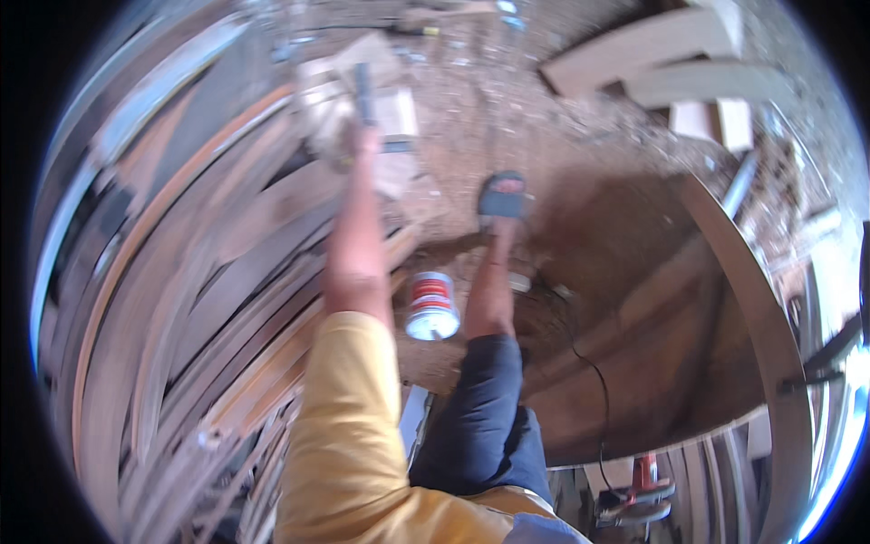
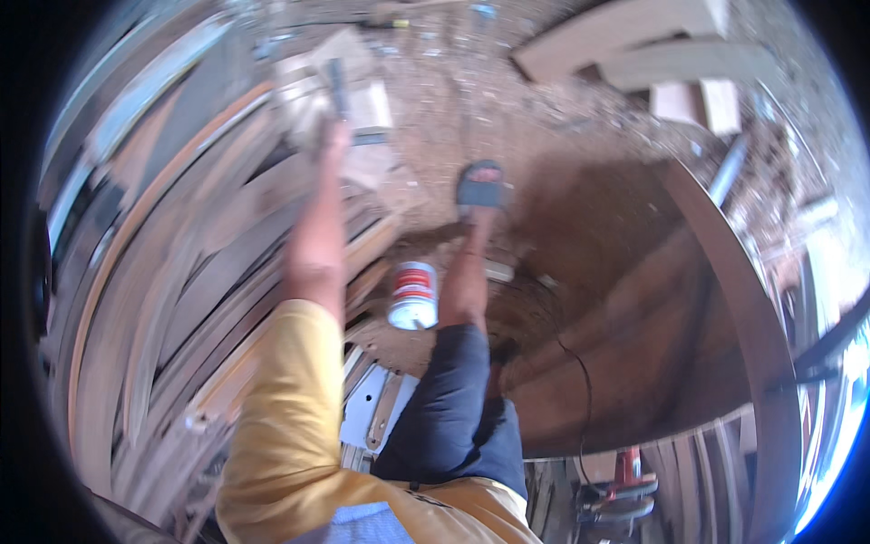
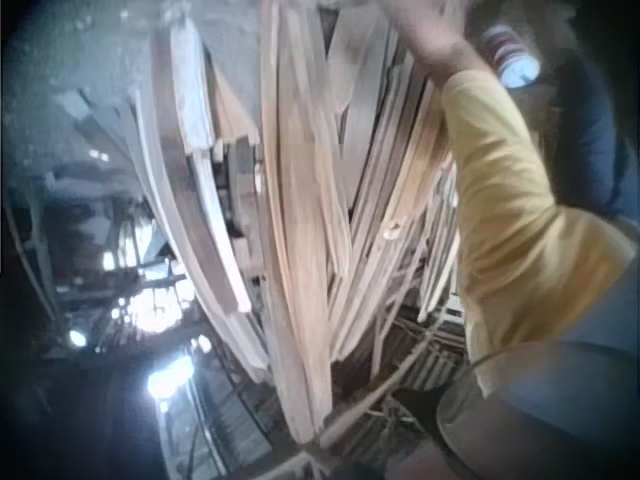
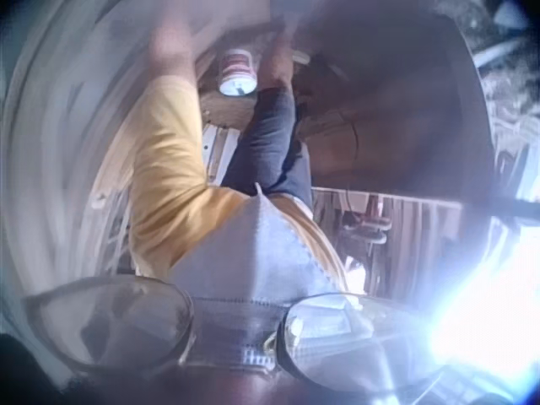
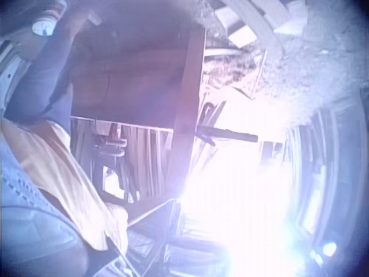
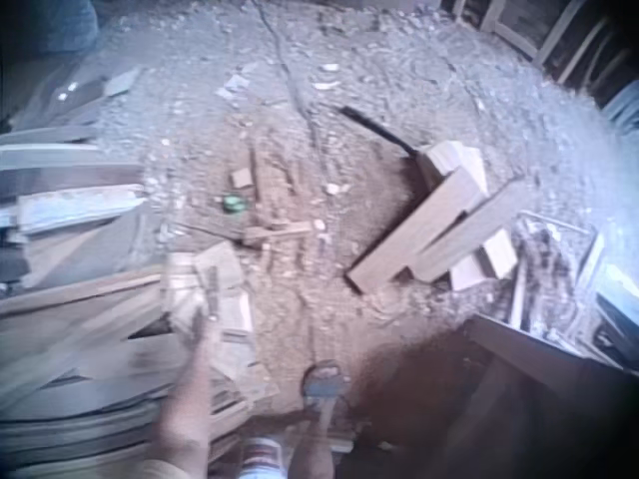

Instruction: The person measures a piece of wood and the circular saw blade using a metal ruler, cuts the wood with the circular saw, and clamps the wood to the workbench with a clamp.

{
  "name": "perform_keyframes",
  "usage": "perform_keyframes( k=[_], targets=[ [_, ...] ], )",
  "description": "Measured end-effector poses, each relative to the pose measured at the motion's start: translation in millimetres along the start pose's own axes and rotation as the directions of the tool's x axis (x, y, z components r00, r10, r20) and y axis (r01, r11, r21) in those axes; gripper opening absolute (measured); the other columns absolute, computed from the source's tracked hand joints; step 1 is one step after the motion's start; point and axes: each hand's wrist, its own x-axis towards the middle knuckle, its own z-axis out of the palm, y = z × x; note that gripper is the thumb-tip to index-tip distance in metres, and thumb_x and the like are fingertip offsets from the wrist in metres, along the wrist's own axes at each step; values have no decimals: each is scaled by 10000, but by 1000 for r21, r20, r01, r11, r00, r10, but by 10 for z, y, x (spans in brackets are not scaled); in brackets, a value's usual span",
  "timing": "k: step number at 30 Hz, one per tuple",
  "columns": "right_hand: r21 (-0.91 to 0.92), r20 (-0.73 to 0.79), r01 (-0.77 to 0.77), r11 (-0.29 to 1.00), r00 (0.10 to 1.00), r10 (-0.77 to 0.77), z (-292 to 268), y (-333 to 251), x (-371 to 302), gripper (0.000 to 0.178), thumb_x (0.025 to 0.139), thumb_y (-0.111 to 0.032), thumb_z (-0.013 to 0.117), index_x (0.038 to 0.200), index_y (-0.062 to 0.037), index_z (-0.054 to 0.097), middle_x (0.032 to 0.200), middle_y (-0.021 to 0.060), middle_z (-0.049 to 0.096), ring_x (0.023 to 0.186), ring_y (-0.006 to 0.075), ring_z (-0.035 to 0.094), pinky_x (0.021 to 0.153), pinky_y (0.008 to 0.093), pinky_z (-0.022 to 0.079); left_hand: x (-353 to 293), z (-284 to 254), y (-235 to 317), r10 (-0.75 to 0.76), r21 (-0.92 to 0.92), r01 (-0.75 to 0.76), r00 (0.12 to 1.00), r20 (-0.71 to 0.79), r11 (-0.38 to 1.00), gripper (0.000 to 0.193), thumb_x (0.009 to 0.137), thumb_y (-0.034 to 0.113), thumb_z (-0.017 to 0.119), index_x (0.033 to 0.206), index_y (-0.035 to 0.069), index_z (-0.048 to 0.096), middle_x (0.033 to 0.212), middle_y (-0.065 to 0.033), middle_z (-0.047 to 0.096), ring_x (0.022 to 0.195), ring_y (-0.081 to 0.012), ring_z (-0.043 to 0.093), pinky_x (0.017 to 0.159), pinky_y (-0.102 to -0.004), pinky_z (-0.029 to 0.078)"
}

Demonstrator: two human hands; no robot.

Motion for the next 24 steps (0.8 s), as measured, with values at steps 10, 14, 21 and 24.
perform_keyframes(
  k=[10, 14, 21, 24],
  targets=[
    [232, 35, -138, 963, 990, 134, -94, -337, -519, 578, 1169, -443, 273, 1487, -85, 595, 1272, 175, 730, 1172, 242, 681, 1066, 381, 521, 276, 31, -236, 227, 375, -237, 971, 71, 896, 799, 963, 738, 571, 1298, 30, 726, 1211, -200, 758, 1135, -405, 703, 955, -512, 529],
    [440, 58, -92, 893, 996, 74, -2, -242, -579, 570, 1171, -440, 272, 1458, -90, 620, 1232, 153, 758, 1139, 230, 709, 1029, 359, 552, -703, -226, -58, 533, 81, -546, 835, 139, 834, 589, 1056, 534, 598, 1159, -28, 736, 989, -240, 740, 880, -408, 655, 856, -492, 513],
    [256, -229, 252, 933, 954, -195, -77, 181, -553, 540, 1173, -363, 273, 1296, -50, 695, 1086, 113, 805, 957, 170, 722, 905, 320, 553, -4082, -1135, 2134, 655, -331, -578, 726, 210, 746, 523, 1114, 452, 543, 1237, -8, 761, 1067, -175, 802, 931, -246, 736, 884, -408, 546],
    [635, -334, 171, 753, 940, 67, 85, 59, -527, 441, 1154, -303, 400, 1260, 23, 677, 1084, 167, 771, 981, 206, 713, 896, 338, 543, -4981, -1776, 2989, 676, -469, -500, 638, 369, 728, 527, 1137, 454, 471, 1319, 38, 738, 1037, -181, 806, 1002, -203, 749, 892, -384, 545]
  ],
)
